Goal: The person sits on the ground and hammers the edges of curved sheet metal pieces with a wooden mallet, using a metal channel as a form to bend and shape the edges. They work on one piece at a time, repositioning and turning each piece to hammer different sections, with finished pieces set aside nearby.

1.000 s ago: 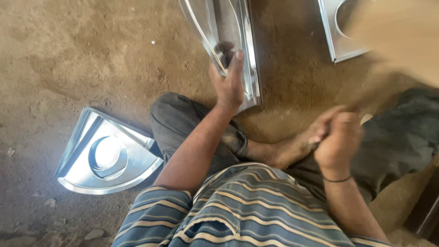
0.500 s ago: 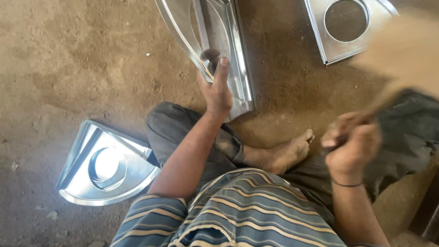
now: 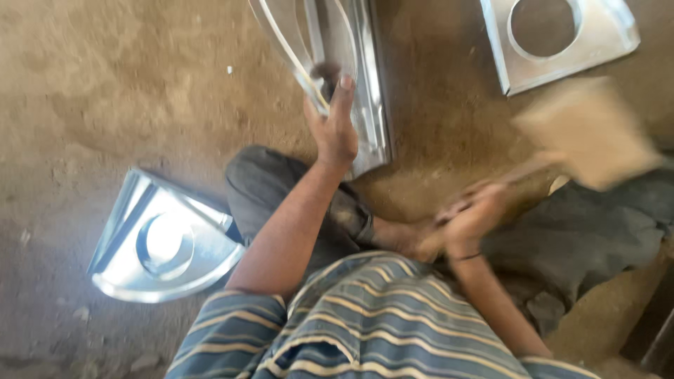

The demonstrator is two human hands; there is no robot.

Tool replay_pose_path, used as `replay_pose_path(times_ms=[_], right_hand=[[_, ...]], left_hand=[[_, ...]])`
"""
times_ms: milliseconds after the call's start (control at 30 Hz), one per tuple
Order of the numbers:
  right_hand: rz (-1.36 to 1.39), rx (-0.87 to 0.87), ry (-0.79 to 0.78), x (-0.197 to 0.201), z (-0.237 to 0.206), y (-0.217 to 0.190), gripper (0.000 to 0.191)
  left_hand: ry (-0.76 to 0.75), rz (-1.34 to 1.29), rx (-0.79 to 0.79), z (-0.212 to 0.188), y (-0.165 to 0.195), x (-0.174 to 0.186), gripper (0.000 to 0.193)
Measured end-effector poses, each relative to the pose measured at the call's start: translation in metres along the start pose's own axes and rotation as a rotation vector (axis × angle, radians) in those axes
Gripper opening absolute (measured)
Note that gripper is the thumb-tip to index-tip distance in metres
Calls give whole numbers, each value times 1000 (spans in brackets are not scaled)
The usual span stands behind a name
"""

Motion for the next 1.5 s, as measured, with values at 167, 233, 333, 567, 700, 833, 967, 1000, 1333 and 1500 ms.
replay_pose_path(times_ms=[167,233,333,567,700,833,967,1000,1333,1500], right_hand=[[-392,-288,287,-14,-2,8,48],[-104,-20,268,-24,0,-10,41],[-689,-7,26,-31,-7,-11,45],[-512,-29,88,-40,-19,16,38],[-889,-67,96,-93,-17,-44,41],[-632,481,-162,-156,-43,-159,45],[-165,853,-201,-153,-51,-159,39],[-392,845,-133,-151,-37,-131,37],[-175,480,-2,-95,-7,-119,44],[-801,-37,13,-97,7,-47,44]], left_hand=[[-111,-61,-24,3,5,-4,31],[-82,-126,24,4,3,-2,32],[-70,-87,-21,4,5,-3,31],[-3,14,25,0,2,-2,32],[-116,25,-65,-9,12,-9,35],[-62,61,-35,-18,16,-7,35],[-89,30,-19,-23,21,-12,33],[-90,-6,12,-23,21,-12,33],[-73,111,-27,-28,26,-9,36],[-96,-22,-26,-25,22,-8,38]])
Point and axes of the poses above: each hand's wrist, its own z-axis towards the middle knuckle, its own x-axis out of the back of the hand, y = z × x, the point moved 6 cm from there along z, towards the middle knuckle, and after that the axes turned 5 degrees about x, right-handed, at the moved point
